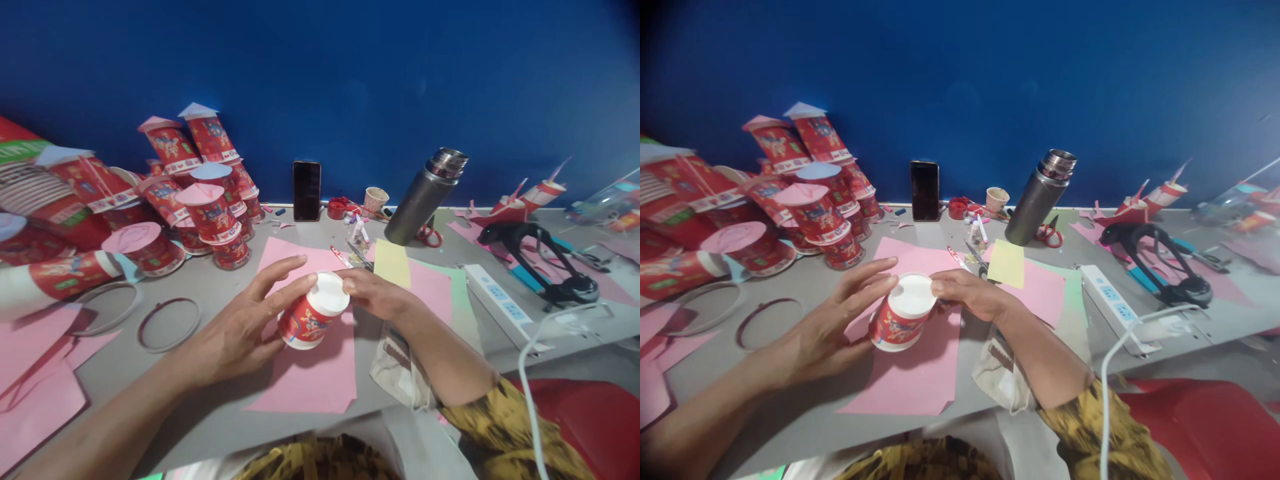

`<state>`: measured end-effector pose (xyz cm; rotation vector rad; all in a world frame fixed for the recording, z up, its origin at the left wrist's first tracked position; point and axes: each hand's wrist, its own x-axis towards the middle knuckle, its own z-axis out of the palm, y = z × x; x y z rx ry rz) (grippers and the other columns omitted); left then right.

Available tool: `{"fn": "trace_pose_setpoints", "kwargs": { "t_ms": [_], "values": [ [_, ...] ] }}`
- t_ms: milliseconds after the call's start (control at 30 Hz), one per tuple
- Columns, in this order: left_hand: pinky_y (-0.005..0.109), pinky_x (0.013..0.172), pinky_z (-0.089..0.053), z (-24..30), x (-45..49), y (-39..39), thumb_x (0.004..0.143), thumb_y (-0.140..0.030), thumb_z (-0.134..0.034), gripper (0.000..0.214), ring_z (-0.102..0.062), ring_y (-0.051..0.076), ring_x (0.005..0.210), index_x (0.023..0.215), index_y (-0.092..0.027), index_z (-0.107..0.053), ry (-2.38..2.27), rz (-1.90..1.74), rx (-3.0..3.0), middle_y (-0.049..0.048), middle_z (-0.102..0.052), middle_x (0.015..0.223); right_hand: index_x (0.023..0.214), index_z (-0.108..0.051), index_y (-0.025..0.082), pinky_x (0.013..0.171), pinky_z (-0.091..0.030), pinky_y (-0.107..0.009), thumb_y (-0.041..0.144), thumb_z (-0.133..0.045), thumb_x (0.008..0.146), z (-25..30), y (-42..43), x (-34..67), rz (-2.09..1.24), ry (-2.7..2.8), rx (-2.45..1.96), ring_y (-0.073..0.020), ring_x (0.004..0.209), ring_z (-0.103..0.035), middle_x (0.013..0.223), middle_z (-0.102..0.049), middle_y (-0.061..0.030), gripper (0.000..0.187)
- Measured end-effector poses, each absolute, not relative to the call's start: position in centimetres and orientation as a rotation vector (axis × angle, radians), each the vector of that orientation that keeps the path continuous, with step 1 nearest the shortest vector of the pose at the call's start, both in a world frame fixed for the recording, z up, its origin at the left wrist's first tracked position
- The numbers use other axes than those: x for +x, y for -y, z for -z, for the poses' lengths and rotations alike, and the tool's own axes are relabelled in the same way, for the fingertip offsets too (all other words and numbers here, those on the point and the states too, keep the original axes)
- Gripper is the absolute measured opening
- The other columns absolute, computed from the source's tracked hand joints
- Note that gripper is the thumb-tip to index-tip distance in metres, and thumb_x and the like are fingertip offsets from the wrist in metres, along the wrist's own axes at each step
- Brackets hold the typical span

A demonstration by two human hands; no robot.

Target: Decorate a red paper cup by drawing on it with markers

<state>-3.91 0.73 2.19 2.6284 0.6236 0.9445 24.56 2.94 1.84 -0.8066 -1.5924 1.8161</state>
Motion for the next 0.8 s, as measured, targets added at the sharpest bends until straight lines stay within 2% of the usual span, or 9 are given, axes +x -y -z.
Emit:
{"fn": "trace_pose_setpoints", "kwargs": {
  "t_ms": [167,267,367,433,533,600,667,733,800],
  "values": [
    [0.057,0.126,-0.048,-3.2,-3.8,-0.2,0.097,-0.009,-0.064,0.09,-0.043,0.035,0.161,0.172,-0.04,-0.026,-0.591,-0.91,2.635,0.0135,-0.042,0.173,0.096,-0.078,0.016,0.073,-0.057,-0.03,0.078,-0.08,0.083,-1.5,-2.8,24.5,-1.849,1.585,-0.809,-0.0197,0.081,-0.071,0.086,-0.077,-0.006,0.063],
    [0.058,0.125,-0.049,-3.2,-3.6,0.0,0.095,-0.016,-0.071,0.089,-0.048,0.037,0.158,0.17,-0.039,-0.029,-0.593,-0.919,2.581,0.0139,-0.049,0.17,0.11,-0.079,0.018,0.076,-0.061,-0.032,0.076,-0.081,0.084,-1.4,-2.8,24.3,-1.767,1.538,-0.85,-0.0209,0.09,-0.074,0.1,-0.08,-0.0082,0.064],
    [0.055,0.121,-0.053,-2.3,-3.4,-0.4,0.091,-0.023,-0.077,0.087,-0.057,0.037,0.149,0.166,-0.035,-0.035,-0.648,-1.028,2.507,0.0147,-0.057,0.161,0.128,-0.074,0.02,0.077,-0.065,-0.034,0.068,-0.093,0.075,-1.6,-2.9,24.1,-1.587,1.471,-0.885,-0.0222,0.096,-0.076,0.115,-0.08,-0.0103,0.075],
    [0.056,0.12,-0.053,-1.4,-3.5,-1.0,0.087,-0.027,-0.08,0.088,-0.059,0.037,0.145,0.163,-0.034,-0.038,-0.736,-1.06,2.47,0.0143,-0.059,0.156,0.132,-0.071,0.022,0.074,-0.065,-0.033,0.061,-0.097,0.072,-1.8,-2.7,24.0,-1.426,1.419,-0.891,-0.0213,0.093,-0.076,0.114,-0.081,-0.0099,0.076],
    [0.058,0.119,-0.053,-0.2,-3.7,-1.9,0.08,-0.021,-0.082,0.091,-0.059,0.038,0.141,0.16,-0.034,-0.04,-0.818,-1.07,2.456,0.0126,-0.06,0.15,0.118,-0.076,0.021,0.065,-0.06,-0.029,0.059,-0.084,0.091,-2.1,-2.0,23.7,-1.119,1.347,-0.899,-0.0165,0.072,-0.071,0.084,-0.08,-0.0036,0.047],
    [0.058,0.12,-0.052,0.3,-3.8,-2.2,0.076,-0.016,-0.081,0.094,-0.057,0.038,0.142,0.16,-0.034,-0.041,-0.856,-1.075,2.437,0.0123,-0.059,0.149,0.108,-0.078,0.021,0.056,-0.055,-0.028,0.058,-0.07,0.103,-2.4,-1.1,23.5,-0.96,1.355,-0.857,-0.0146,0.058,-0.064,0.065,-0.071,0.0007,0.038],
    [0.058,0.12,-0.053,0.5,-3.8,-2.3,0.075,-0.013,-0.078,0.096,-0.055,0.037,0.143,0.16,-0.034,-0.04,-0.877,-1.085,2.417,0.0124,-0.056,0.15,0.106,-0.08,0.023,0.052,-0.052,-0.028,0.054,-0.069,0.105,-2.8,-0.1,23.3,-0.812,1.423,-0.821,-0.015,0.057,-0.065,0.07,-0.075,-0.0012,0.033],
    [0.058,0.119,-0.053,0.5,-3.6,-2.2,0.074,-0.009,-0.076,0.097,-0.055,0.037,0.142,0.16,-0.035,-0.04,-0.892,-1.113,2.405,0.0124,-0.055,0.15,0.106,-0.081,0.024,0.057,-0.056,-0.03,0.044,-0.071,0.105,-3.3,0.9,23.0,-0.645,1.532,-0.805,-0.0175,0.067,-0.073,0.088,-0.082,-0.0059,0.023],
    [0.058,0.118,-0.055,0.3,-3.4,-2.0,0.074,-0.007,-0.076,0.096,-0.056,0.036,0.14,0.158,-0.035,-0.039,-0.912,-1.113,2.406,0.0121,-0.054,0.148,0.105,-0.08,0.024,0.063,-0.059,-0.032,0.033,-0.073,0.104,-3.7,1.5,22.7,-0.482,1.629,-0.784,-0.0192,0.073,-0.076,0.091,-0.083,-0.0064,0.012]
  ]
}}
